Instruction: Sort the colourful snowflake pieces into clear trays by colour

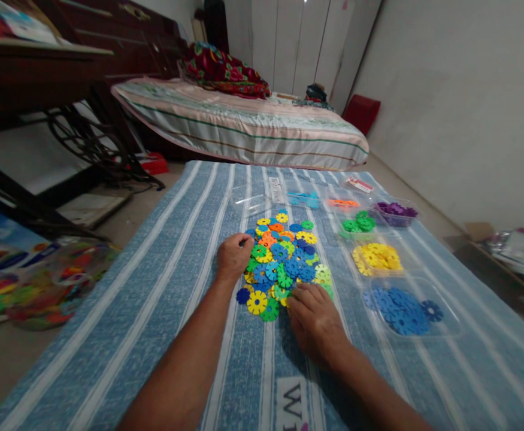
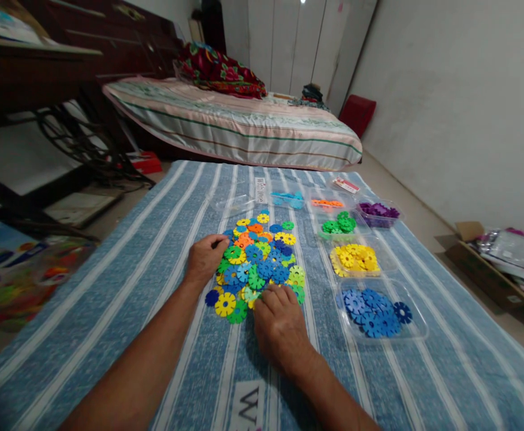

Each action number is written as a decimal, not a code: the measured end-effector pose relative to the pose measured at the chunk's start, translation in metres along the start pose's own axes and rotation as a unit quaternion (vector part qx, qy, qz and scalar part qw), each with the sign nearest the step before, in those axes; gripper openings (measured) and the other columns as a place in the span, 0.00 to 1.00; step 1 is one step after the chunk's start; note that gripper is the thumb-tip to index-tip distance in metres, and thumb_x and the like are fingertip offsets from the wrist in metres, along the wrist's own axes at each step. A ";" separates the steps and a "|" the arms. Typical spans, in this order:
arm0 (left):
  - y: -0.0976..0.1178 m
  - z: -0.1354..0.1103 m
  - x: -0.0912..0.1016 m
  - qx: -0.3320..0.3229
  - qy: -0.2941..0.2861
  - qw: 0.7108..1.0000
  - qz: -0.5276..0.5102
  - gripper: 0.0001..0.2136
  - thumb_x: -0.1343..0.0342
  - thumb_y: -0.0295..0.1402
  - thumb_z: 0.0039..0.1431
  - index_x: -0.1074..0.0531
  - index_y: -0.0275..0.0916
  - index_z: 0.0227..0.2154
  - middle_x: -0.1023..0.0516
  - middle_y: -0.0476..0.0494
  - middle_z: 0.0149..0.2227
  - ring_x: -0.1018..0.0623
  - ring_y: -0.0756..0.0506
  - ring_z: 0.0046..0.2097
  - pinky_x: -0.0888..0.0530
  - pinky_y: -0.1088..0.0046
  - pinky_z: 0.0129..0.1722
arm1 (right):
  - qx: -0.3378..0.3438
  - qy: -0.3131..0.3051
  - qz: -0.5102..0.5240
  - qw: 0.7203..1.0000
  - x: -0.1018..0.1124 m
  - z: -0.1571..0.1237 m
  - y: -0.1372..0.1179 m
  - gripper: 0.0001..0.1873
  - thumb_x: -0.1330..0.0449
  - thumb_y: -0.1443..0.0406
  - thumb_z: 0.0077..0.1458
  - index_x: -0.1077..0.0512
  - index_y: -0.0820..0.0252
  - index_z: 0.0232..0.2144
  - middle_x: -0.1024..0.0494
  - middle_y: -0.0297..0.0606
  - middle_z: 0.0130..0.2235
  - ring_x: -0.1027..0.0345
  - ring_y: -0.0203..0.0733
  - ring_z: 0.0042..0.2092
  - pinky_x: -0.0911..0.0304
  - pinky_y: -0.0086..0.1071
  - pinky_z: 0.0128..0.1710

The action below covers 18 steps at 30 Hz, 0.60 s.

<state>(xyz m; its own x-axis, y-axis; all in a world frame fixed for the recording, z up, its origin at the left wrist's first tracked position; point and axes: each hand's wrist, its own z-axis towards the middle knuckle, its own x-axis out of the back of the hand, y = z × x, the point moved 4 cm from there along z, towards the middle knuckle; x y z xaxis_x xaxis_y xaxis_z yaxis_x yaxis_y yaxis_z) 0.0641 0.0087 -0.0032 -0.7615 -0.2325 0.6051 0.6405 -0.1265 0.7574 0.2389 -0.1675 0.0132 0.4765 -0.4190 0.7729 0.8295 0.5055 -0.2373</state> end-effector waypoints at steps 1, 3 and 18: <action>0.000 0.000 0.000 -0.001 0.001 1.000 0.001 0.12 0.48 0.38 0.54 0.21 0.42 0.33 0.17 0.48 0.38 0.21 0.45 0.40 0.27 0.72 0.45 | 0.002 0.005 0.005 1.000 0.003 0.001 0.000 0.10 0.46 0.72 0.59 0.26 0.57 0.37 0.21 0.42 0.39 0.30 0.48 0.48 0.35 0.44 0.50; -0.001 0.000 0.000 -0.002 0.003 1.000 0.004 0.12 0.48 0.38 0.54 0.21 0.42 0.33 0.17 0.48 0.38 0.21 0.45 0.40 0.27 0.72 0.45 | 0.005 0.018 0.013 1.000 0.010 0.004 0.003 0.11 0.47 0.73 0.60 0.26 0.57 0.36 0.21 0.42 0.38 0.30 0.46 0.46 0.34 0.43 0.48; 0.001 -0.001 0.001 -0.005 0.004 1.000 0.000 0.12 0.48 0.38 0.54 0.21 0.41 0.33 0.17 0.48 0.38 0.21 0.45 0.39 0.27 0.71 0.45 | -0.117 0.143 -0.258 0.948 0.100 0.018 0.092 0.08 0.44 0.67 0.61 0.26 0.59 0.31 0.23 0.42 0.31 0.33 0.46 0.35 0.40 0.39 0.39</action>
<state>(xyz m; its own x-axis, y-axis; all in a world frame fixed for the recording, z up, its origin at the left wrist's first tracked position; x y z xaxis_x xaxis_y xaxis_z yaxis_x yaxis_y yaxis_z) 0.0642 0.0076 -0.0017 -0.7611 -0.2403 0.6025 0.6409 -0.1355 0.7555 0.3576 -0.1493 0.0797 0.0225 -0.7700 0.6377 0.9997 0.0116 -0.0213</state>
